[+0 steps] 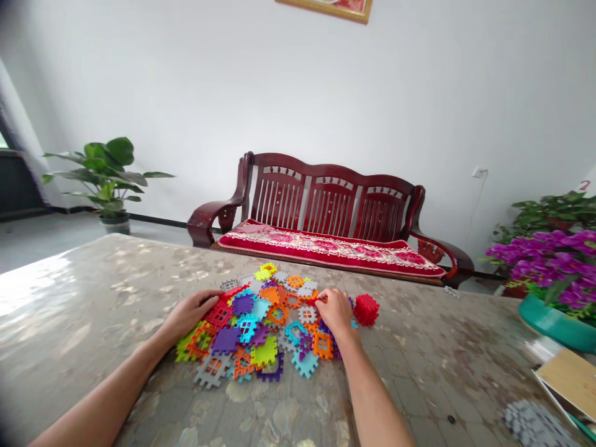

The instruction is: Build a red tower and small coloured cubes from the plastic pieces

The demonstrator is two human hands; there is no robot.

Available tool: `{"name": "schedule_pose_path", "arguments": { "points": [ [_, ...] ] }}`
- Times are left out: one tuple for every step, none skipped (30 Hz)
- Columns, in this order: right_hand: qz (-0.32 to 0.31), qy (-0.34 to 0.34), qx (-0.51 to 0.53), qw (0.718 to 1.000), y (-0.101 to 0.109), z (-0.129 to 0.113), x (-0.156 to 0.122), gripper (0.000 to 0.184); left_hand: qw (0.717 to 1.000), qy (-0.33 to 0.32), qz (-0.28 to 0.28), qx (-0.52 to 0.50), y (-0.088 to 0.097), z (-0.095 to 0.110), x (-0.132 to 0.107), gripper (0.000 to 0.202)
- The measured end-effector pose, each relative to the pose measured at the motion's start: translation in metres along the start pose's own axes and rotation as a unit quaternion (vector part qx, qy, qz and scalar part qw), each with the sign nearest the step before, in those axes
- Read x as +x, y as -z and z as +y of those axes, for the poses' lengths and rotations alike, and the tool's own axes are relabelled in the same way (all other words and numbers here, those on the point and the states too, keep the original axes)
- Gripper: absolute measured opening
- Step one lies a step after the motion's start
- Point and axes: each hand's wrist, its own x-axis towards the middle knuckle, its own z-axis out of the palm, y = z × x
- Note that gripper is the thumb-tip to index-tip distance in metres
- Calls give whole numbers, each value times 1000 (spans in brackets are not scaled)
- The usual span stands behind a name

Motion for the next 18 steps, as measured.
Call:
{"name": "schedule_pose_path", "arguments": {
  "points": [
    [5, 11, 36, 999, 0, 2, -1, 16, 1000, 1, 2, -1, 0, 0, 0, 47],
    [9, 23, 81, 996, 1, 4, -3, 17, 1000, 2, 4, -2, 0, 1, 0, 48],
    [14, 35, 130, 991, 1, 7, -4, 17, 1000, 2, 5, -3, 0, 1, 0, 48],
    [19, 46, 174, 983, 0, 11, -6, 18, 1000, 2, 7, -3, 0, 1, 0, 48],
    [23, 53, 209, 976, 0, 16, -9, 19, 1000, 1, 8, -4, 0, 1, 0, 48],
    [28, 57, 237, 969, -1, 21, -12, 20, 1000, 1, 8, -4, 0, 1, 0, 48],
    [31, 59, 261, 963, -3, 27, -15, 20, 1000, 0, 7, -4, 0, 1, 0, 48],
    [33, 58, 281, 957, -5, 33, -18, 20, 1000, 1, 7, -4, 0, 1, 0, 48],
    [34, 56, 299, 952, -8, 39, -20, 20, 1000, 2, 5, -5, 0, 1, 0, 47],
    [38, 52, 316, 947, -10, 44, -23, 20, 1000, 4, 3, -4, 0, 0, 0, 48],
    [43, 47, 330, 942, -12, 48, -25, 21, 1000, 5, 1, -4, 0, 0, 0, 48],
    [50, 43, 342, 937, -14, 52, -26, 22, 1000, 6, -1, -5, 0, 0, 0, 49],
    [56, 39, 351, 934, -15, 54, -28, 24, 1000, 6, -1, -7, -1, -1, 1, 49],
    [59, 33, 356, 932, -15, 55, -28, 27, 1000, 8, -1, -9, -1, -1, 1, 49],
    [61, 25, 355, 933, -14, 54, -29, 30, 1000, 10, 0, -10, -1, -1, 1, 49],
    [65, 15, 346, 936, -13, 53, -29, 32, 1000, 13, 2, -11, -1, -1, 1, 48],
    [73, 3, 329, 942, -10, 51, -29, 33, 1000, 14, 2, -11, -1, -1, 1, 48],
    [83, -12, 303, 949, -8, 49, -28, 32, 1000, 15, 2, -9, -1, -1, 1, 48]
  ]
}}
